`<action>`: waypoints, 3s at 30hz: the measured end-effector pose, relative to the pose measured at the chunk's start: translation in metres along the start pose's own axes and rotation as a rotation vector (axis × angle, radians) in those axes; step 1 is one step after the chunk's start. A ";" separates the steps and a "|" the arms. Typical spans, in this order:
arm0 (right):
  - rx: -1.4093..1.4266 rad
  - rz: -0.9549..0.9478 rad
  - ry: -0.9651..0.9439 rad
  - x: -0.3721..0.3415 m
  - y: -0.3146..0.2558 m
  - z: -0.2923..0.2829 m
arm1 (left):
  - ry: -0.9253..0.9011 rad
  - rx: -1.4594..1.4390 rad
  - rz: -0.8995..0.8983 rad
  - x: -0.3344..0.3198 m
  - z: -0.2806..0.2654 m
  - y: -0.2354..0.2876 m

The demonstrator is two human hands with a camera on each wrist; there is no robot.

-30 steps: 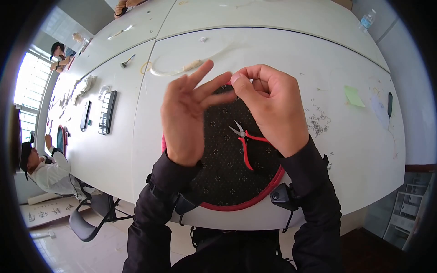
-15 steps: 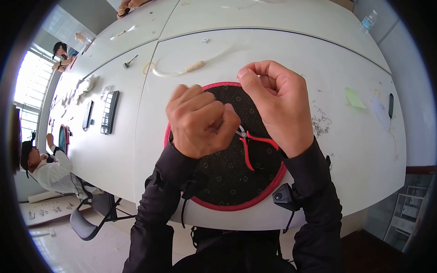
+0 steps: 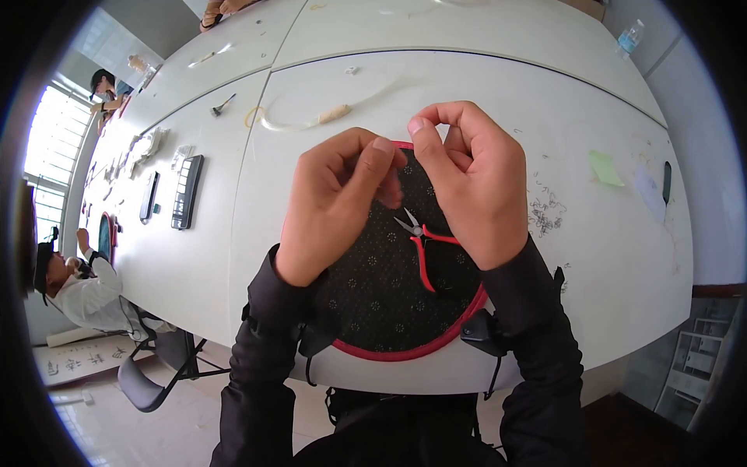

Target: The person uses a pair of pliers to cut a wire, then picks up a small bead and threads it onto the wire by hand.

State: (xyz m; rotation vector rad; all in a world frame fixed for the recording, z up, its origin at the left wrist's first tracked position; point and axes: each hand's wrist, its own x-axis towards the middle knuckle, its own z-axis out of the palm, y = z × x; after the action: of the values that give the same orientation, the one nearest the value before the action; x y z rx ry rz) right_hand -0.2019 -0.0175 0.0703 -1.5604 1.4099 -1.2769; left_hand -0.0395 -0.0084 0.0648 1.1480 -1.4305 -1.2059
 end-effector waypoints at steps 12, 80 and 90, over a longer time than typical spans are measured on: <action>-0.171 -0.443 -0.082 -0.004 -0.005 0.003 | -0.157 -0.656 -0.219 0.004 -0.017 -0.001; 0.475 0.265 -0.227 -0.009 -0.017 0.001 | 0.053 -0.667 -0.174 0.001 0.007 -0.010; 0.378 0.236 -0.184 -0.007 -0.010 0.003 | 0.132 -0.640 -0.183 0.003 0.007 -0.010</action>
State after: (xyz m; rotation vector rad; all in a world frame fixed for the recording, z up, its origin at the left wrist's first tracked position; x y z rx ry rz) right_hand -0.1951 -0.0092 0.0774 -1.1863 1.1218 -1.1461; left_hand -0.0461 -0.0112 0.0548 0.8913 -0.7565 -1.5354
